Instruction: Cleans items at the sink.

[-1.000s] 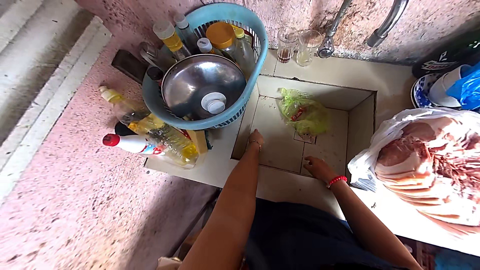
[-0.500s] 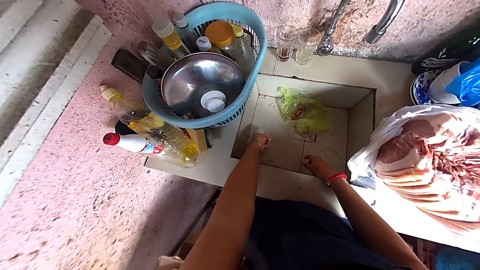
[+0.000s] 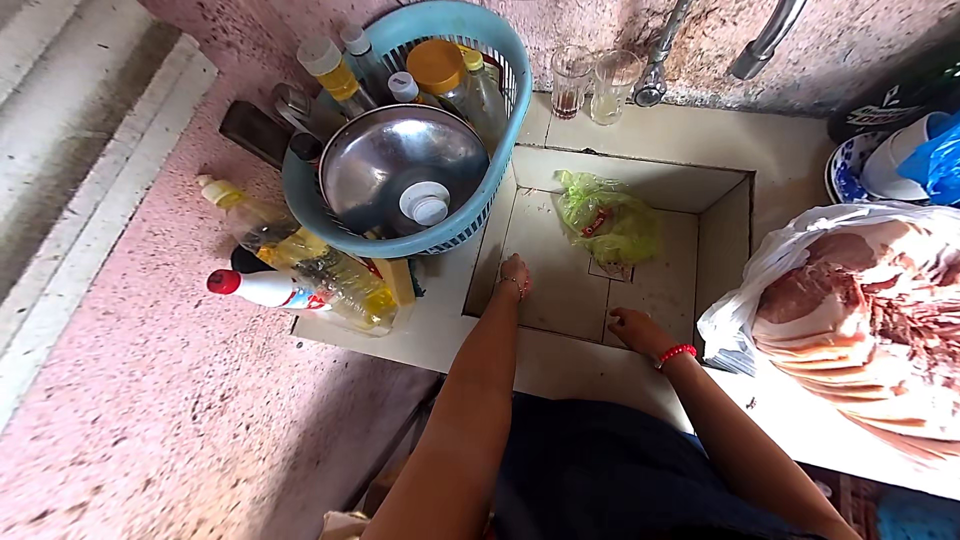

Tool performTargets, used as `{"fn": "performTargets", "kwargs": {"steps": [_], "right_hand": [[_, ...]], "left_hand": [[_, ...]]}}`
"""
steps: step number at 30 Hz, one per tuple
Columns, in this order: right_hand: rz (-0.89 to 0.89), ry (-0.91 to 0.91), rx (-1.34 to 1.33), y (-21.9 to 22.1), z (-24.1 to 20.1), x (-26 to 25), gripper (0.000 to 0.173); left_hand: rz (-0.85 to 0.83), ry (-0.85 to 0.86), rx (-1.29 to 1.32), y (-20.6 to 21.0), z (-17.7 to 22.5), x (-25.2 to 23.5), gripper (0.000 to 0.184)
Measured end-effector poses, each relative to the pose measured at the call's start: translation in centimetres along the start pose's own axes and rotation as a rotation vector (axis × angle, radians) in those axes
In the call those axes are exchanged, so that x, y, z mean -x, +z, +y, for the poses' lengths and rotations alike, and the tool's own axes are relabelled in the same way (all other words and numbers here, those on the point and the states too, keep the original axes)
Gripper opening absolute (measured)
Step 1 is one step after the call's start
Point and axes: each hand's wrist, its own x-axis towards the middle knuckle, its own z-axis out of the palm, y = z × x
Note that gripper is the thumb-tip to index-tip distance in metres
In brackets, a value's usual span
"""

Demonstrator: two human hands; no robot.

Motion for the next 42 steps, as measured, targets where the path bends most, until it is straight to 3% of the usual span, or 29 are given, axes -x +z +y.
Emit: {"fn": "performTargets", "kwargs": {"steps": [3,9,13,16,19,20,22,25,27,42], "right_hand": [[0.002,-0.001,-0.006,0.0,0.0,0.0,0.047],[0.008,-0.022,-0.025,0.1,0.4,-0.2,0.048],[0.008,-0.013,-0.021,0.0,0.3,-0.2,0.048],[0.012,-0.008,-0.025,0.0,0.3,-0.1,0.048],[0.011,-0.002,-0.027,0.1,0.2,-0.1,0.048],[0.011,-0.001,-0.025,0.0,0.2,-0.1,0.048],[0.004,0.005,-0.017,0.0,0.1,-0.1,0.048],[0.004,0.001,-0.012,0.0,0.1,-0.1,0.048],[0.006,-0.004,-0.013,0.0,0.2,-0.2,0.048],[0.015,-0.006,-0.031,0.0,0.5,-0.3,0.047]], "left_hand": [[0.027,0.020,-0.020,-0.2,-0.1,-0.1,0.035],[0.048,0.034,-0.117,-0.2,-0.2,-0.3,0.039],[0.024,0.028,-0.029,0.0,-0.2,-0.4,0.035],[-0.043,0.044,0.084,0.2,-0.1,-0.1,0.035],[-0.160,0.097,0.014,-0.2,0.1,0.5,0.051],[-0.170,0.111,-0.017,-0.3,0.0,0.4,0.048],[-0.129,0.112,0.012,-0.3,-0.4,-0.4,0.032],[-0.034,0.008,0.132,-0.4,0.0,-0.4,0.053],[0.031,-0.015,0.192,-0.2,0.1,-0.4,0.058],[0.042,0.016,0.184,0.1,0.3,-0.2,0.041]]}}
